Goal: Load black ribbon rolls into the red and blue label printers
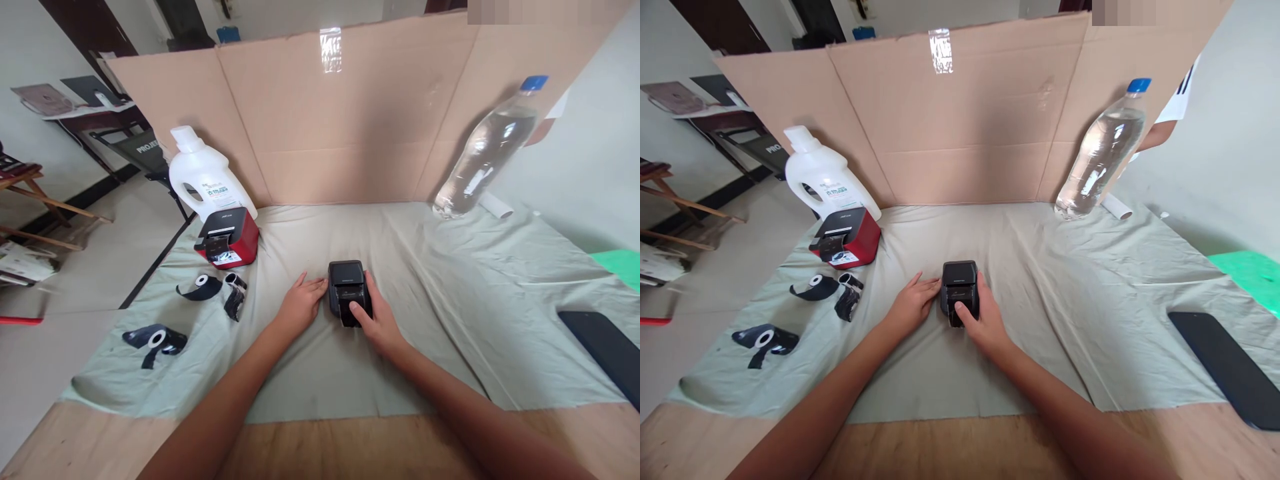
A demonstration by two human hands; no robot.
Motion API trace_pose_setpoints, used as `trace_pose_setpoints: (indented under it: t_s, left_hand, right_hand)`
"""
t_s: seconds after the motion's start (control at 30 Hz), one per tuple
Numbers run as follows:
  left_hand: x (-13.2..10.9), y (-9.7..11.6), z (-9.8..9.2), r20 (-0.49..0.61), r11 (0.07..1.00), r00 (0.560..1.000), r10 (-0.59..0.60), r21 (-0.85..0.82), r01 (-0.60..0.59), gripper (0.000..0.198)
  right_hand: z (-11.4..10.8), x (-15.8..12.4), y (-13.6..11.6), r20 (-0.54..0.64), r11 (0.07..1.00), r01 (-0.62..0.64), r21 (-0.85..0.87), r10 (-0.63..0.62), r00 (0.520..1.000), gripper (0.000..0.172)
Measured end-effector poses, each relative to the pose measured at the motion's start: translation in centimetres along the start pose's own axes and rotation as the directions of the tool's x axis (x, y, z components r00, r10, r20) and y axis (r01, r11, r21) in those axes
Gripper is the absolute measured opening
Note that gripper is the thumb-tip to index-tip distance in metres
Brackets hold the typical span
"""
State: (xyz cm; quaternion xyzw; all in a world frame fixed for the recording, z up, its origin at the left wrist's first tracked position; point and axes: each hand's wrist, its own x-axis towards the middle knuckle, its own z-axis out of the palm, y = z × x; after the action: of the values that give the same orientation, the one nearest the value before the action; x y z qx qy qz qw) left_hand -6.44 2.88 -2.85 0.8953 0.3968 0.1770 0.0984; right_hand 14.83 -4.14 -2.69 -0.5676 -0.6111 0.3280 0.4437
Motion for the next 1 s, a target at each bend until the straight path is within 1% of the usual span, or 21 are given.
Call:
trace_pose_setpoints:
  t_s: [0.1, 0.23, 0.33, 0.4, 0.53, 0.6, 0.77, 1.0]
  left_hand:
    - [0.0, 0.2, 0.1, -0.029, 0.996, 0.999, -0.045, -0.074, 0.042, 0.048]
    - [0.1, 0.4, 0.1, -0.070, 0.961, 0.987, -0.145, -0.247, 0.124, 0.040]
    - [0.1, 0.6, -0.1, -0.130, 0.918, 0.966, -0.223, -0.362, 0.163, 0.040]
    - [0.0, 0.8, -0.4, -0.145, 0.899, 0.958, -0.249, -0.403, 0.173, 0.045]
    - [-0.1, 1.1, -0.7, -0.121, 0.893, 0.963, -0.242, -0.417, 0.172, 0.052]
    - [-0.1, 1.1, -0.8, -0.098, 0.878, 0.967, -0.233, -0.449, 0.166, 0.054]
    - [-0.1, 0.9, -1.0, -0.032, 0.844, 0.984, -0.174, -0.519, 0.132, 0.063]
    - [0.0, 0.9, -1.0, 0.030, 0.819, 0.990, -0.135, -0.559, 0.129, 0.064]
  right_hand:
    - [0.0, 0.0, 0.0, -0.012, 0.999, -0.033, 0.018, 0.033, 0.999, 0.082]
    - [0.1, -0.1, -0.2, -0.017, 0.998, -0.044, 0.042, 0.045, 0.999, 0.081]
    - [0.2, -0.2, -0.2, -0.029, 0.997, -0.047, 0.068, 0.049, 0.998, 0.079]
    - [0.2, -0.2, -0.1, -0.034, 0.995, -0.047, 0.085, 0.050, 0.998, 0.078]
    - [0.3, -0.2, -0.1, -0.025, 0.993, -0.054, 0.105, 0.057, 0.998, 0.078]
    - [0.3, -0.2, -0.1, -0.024, 0.993, -0.056, 0.108, 0.059, 0.998, 0.078]
    - [0.3, -0.1, 0.0, -0.049, 0.993, -0.044, 0.109, 0.049, 0.998, 0.077]
    - [0.3, -0.1, 0.1, -0.040, 0.993, -0.052, 0.109, 0.056, 0.998, 0.076]
